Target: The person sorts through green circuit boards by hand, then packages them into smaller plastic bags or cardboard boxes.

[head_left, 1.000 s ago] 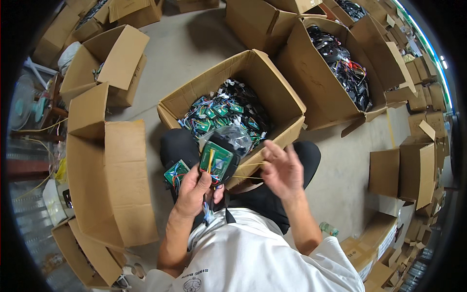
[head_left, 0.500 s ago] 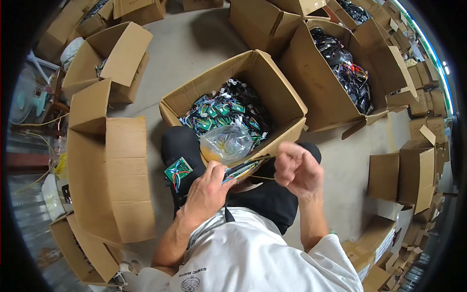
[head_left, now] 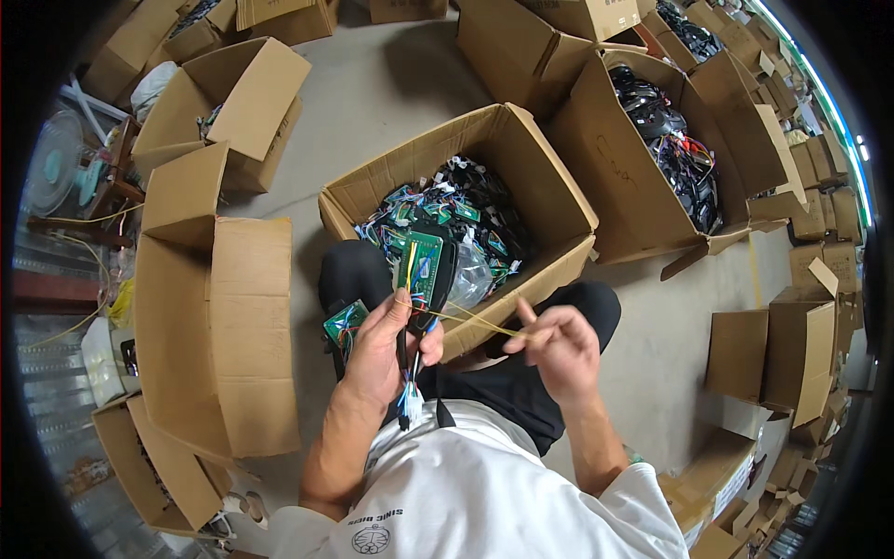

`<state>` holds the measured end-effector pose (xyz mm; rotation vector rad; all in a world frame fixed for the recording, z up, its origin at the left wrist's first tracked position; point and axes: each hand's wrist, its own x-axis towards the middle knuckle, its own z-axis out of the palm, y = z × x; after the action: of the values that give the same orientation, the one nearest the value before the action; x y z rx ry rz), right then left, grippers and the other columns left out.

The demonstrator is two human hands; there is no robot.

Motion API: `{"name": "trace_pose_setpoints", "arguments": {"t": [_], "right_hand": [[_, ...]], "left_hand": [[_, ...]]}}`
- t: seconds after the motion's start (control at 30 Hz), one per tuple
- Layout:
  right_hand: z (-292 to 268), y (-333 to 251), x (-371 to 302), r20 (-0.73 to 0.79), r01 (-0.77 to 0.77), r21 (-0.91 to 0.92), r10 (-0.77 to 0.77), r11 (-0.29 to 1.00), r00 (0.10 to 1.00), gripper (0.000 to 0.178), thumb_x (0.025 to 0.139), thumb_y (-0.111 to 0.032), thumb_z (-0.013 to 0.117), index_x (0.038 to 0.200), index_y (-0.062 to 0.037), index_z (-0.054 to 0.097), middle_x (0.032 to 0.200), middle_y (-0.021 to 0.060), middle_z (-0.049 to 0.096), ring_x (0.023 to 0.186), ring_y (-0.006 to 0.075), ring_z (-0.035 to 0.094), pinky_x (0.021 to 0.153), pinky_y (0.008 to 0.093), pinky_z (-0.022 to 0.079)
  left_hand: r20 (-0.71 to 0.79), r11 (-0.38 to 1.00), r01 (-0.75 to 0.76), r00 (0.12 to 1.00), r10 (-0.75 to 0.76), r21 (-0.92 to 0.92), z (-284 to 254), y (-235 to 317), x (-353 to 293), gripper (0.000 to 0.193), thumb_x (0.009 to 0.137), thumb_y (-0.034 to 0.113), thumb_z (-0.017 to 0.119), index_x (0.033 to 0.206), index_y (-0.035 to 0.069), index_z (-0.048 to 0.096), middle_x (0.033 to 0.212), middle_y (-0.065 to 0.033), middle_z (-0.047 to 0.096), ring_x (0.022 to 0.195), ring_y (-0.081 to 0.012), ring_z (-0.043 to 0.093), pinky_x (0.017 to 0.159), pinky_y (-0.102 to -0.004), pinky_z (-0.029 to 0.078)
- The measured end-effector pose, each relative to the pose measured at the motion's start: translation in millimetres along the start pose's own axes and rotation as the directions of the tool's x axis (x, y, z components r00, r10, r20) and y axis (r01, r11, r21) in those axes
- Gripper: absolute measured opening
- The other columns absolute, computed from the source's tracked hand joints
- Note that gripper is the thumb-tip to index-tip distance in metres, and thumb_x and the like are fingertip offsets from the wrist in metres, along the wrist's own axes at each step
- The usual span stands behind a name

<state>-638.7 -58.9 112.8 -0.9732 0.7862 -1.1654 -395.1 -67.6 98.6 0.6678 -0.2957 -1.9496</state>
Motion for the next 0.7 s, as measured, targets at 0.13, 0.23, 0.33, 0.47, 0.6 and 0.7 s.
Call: {"name": "trace_pose_setpoints", "arguments": {"t": [0.13, 0.23, 0.33, 0.47, 0.6, 0.7], "right_hand": [[-7, 10, 10, -0.003, -0.070, 0.911, 0.176, 0.406, 0.984, 0.065, 0.100, -0.051, 0.050, 0.142, -0.0022, 0.043, 0.101, 0.0203, 0.063, 0.070, 0.0203, 0.055, 0.089, 0.0449, 0.056], [0, -12, 31, 0.055, -0.128, 0.891, 0.175, 0.436, 0.983, 0.085, 0.095, -0.061, 0.051, 0.152, -0.0024, 0.029, 0.121, 0.0330, 0.057, 0.077, 0.0240, 0.064, 0.077, 0.0396, 0.060], [-5, -21, 43, 0.155, -0.181, 0.684, 0.102, 0.707, 0.983, 0.110, 0.085, -0.076, 0.053, 0.157, -0.0029, 0.015, 0.136, 0.0421, 0.046, 0.080, 0.0302, 0.070, 0.067, 0.0371, 0.061], [24, -31, 44, 0.347, -0.162, -0.013, 0.157, 0.987, 0.925, 0.140, 0.066, -0.094, 0.054, 0.159, -0.0037, 0.000, 0.137, 0.0429, 0.045, 0.077, 0.0353, 0.073, 0.065, 0.0361, 0.060], [45, -35, 35, 0.564, 0.238, -0.495, 0.101, 0.836, 0.819, 0.130, 0.066, -0.087, 0.063, 0.150, 0.0059, 0.029, 0.131, 0.0320, 0.058, 0.090, 0.0363, 0.072, 0.082, 0.0412, 0.057], [33, -32, 44, 0.721, 0.602, -0.589, 0.015, 0.540, 0.692, 0.096, 0.080, -0.063, 0.072, 0.136, 0.0111, 0.049, 0.131, 0.0245, 0.061, 0.111, 0.0363, 0.067, 0.100, 0.0442, 0.050]], "left_hand": [[0.299, 0.996, 0.035, 0.954, -0.008, -0.085, 4, -3, 4, 0.047, 0.104, 0.044, 0.047, 0.118, 0.000, 0.054, 0.084, -0.0075, 0.055, 0.062, -0.0131, 0.049, 0.054, -0.0281, 0.040], [0.182, 0.955, -0.190, 0.972, 0.150, 0.227, 1, -6, -2, 0.047, 0.103, 0.041, 0.054, 0.120, -0.003, 0.052, 0.086, -0.0102, 0.059, 0.057, -0.0143, 0.050, 0.050, -0.0268, 0.039], [0.328, 0.356, -0.370, 0.928, 0.175, 0.858, -10, 26, -16, 0.036, 0.100, 0.028, 0.060, 0.117, -0.003, 0.053, 0.096, -0.0149, 0.061, 0.070, -0.0251, 0.062, 0.062, -0.0327, 0.049], [0.401, -0.238, -0.365, 0.908, 0.122, 0.900, 1, 31, -35, 0.027, 0.092, 0.019, 0.066, 0.107, -0.001, 0.054, 0.098, -0.0186, 0.056, 0.079, -0.0400, 0.065, 0.063, -0.0476, 0.053], [0.369, -0.144, -0.340, 0.839, 0.400, 0.929, -2, 30, -30, 0.025, 0.092, 0.015, 0.063, 0.100, -0.001, 0.046, 0.098, -0.0236, 0.057, 0.081, -0.0478, 0.062, 0.068, -0.0520, 0.051], [-0.058, 0.421, -0.246, 0.805, 0.591, 0.873, -32, 62, -49, 0.021, 0.101, 0.021, 0.058, 0.111, 0.003, 0.053, 0.078, -0.0086, 0.061, 0.073, -0.0210, 0.063, 0.065, -0.0361, 0.051]]}}
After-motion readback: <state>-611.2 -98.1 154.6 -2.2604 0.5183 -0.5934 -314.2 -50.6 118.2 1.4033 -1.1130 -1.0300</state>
